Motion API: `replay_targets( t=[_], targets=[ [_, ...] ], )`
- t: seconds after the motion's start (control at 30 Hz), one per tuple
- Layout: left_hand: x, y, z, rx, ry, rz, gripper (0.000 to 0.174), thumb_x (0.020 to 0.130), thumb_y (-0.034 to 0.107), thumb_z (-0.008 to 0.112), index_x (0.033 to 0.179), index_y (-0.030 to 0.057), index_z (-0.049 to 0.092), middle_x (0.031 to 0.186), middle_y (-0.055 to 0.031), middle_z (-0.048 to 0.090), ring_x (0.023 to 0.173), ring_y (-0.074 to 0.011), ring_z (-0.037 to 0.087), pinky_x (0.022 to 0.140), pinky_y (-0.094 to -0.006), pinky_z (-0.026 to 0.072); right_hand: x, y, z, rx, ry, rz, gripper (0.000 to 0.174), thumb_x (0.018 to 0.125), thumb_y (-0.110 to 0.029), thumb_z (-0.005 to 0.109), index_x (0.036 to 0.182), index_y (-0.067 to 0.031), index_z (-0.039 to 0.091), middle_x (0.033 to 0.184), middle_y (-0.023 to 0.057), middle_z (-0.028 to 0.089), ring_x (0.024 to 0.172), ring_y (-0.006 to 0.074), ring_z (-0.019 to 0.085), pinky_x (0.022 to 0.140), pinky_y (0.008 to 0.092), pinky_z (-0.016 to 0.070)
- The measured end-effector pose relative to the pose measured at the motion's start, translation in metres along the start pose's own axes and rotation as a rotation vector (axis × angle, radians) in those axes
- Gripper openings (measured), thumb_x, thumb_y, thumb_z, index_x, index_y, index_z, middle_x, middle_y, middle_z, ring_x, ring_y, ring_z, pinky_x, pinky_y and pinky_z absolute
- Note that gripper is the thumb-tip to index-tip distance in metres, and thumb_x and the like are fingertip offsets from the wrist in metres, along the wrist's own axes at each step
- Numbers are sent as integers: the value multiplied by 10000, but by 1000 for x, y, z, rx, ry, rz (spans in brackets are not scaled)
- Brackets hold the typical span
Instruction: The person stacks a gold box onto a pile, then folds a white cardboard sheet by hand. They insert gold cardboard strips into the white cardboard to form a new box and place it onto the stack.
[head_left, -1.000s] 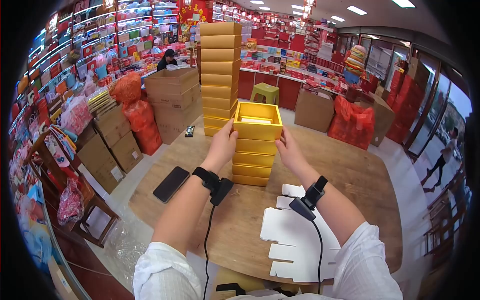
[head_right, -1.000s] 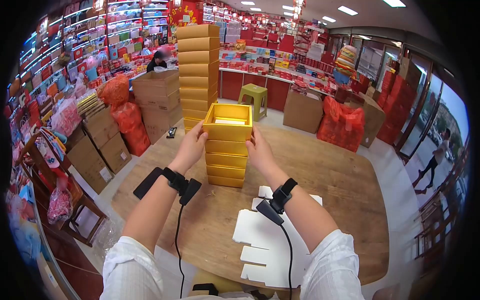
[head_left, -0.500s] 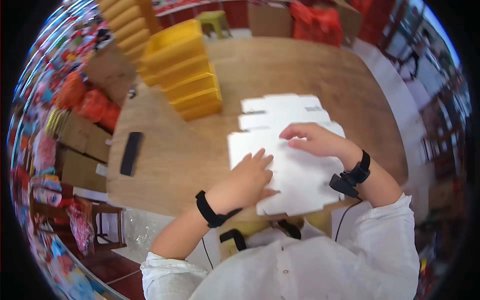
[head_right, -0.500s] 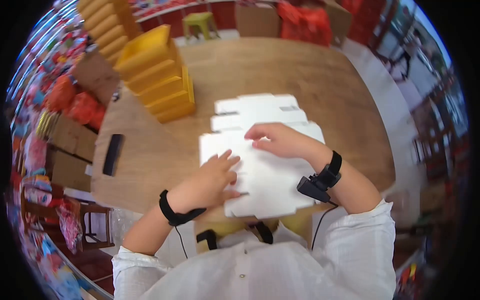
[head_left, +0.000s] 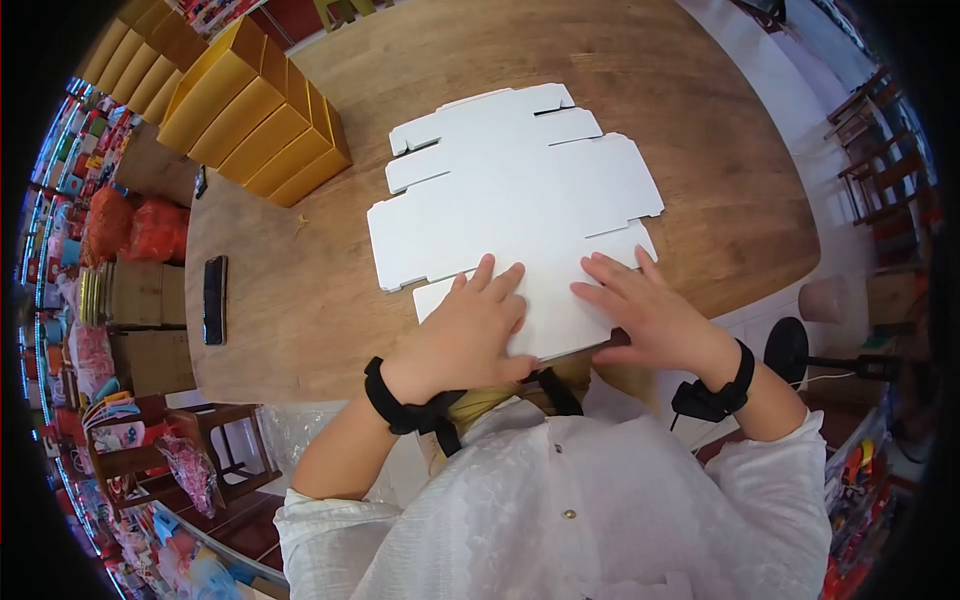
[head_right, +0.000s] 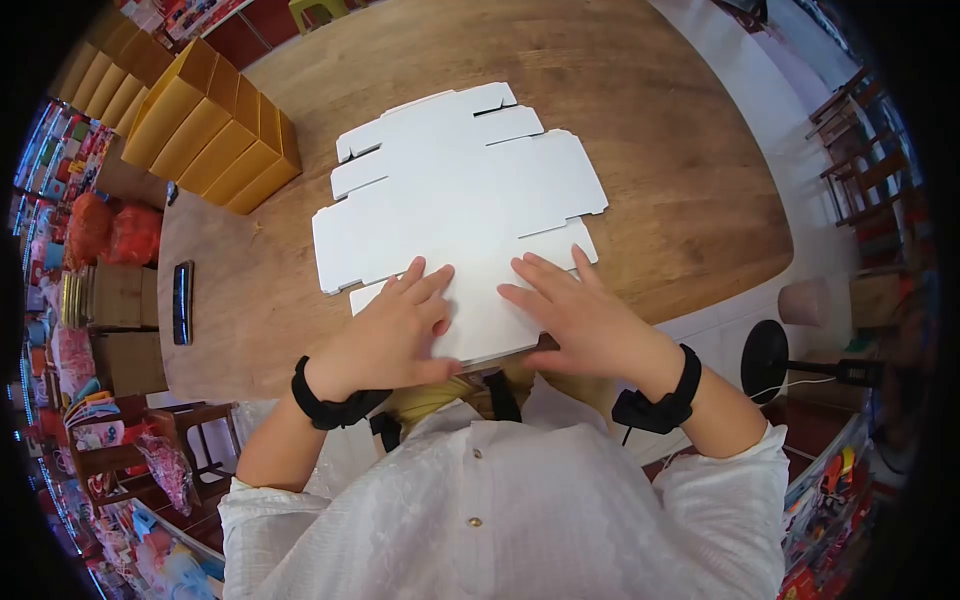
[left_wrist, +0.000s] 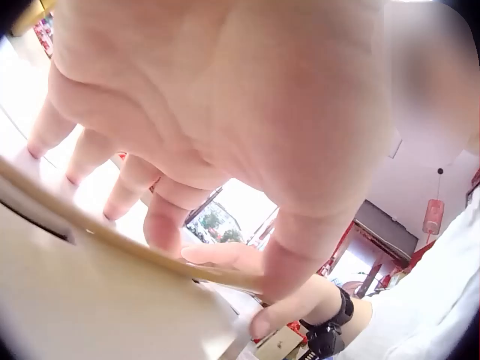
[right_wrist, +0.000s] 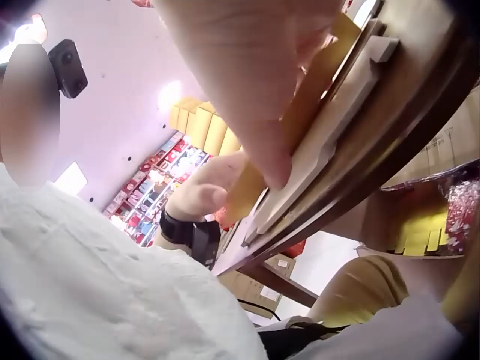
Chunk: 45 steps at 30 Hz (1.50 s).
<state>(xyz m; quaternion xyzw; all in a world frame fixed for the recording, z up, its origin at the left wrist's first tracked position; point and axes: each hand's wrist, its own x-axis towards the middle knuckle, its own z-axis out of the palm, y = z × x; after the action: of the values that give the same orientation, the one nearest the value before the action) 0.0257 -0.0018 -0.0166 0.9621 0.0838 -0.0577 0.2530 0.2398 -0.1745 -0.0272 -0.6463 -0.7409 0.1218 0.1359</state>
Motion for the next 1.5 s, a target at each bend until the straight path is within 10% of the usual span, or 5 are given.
replay_targets(
  t=[0.27,0.4,0.9,1.07,1.5],
  targets=[
    [14,-3,-39,-44,-71,-181,295,891,272,674,991,-5,647,1048,-207,676,1076,-396,617,934,-461,483,62,26,-34,143,-200,92,189,797,-231,727,845,-56,674,770,188,670,776,358,672,695,454,524],
    [39,-41,-34,-24,1,-245,213,921,211,610,954,11,678,814,-206,685,812,-383,659,777,-447,514,93,37,-34,56,-274,170,255,794,-249,729,862,-10,670,851,189,675,838,366,667,742,445,525],
    [37,-30,-8,58,264,-250,289,830,224,748,1001,23,631,941,-148,640,818,-342,627,769,-432,502,97,52,-19,123,-355,184,301,820,-299,740,795,-17,637,778,137,646,757,318,619,729,404,456],
    [27,-10,7,329,280,39,375,770,293,781,1037,99,603,884,-76,575,869,-260,587,762,-394,498,77,42,-11,-212,128,150,356,762,-376,798,974,-127,655,963,49,654,954,232,618,915,410,370],
    [29,6,15,908,75,172,343,765,106,636,1060,-68,664,915,-137,696,735,-177,655,587,-275,542,39,23,26,-352,390,-278,90,776,-102,622,852,-73,583,924,47,647,817,183,603,889,400,488]
  ],
)
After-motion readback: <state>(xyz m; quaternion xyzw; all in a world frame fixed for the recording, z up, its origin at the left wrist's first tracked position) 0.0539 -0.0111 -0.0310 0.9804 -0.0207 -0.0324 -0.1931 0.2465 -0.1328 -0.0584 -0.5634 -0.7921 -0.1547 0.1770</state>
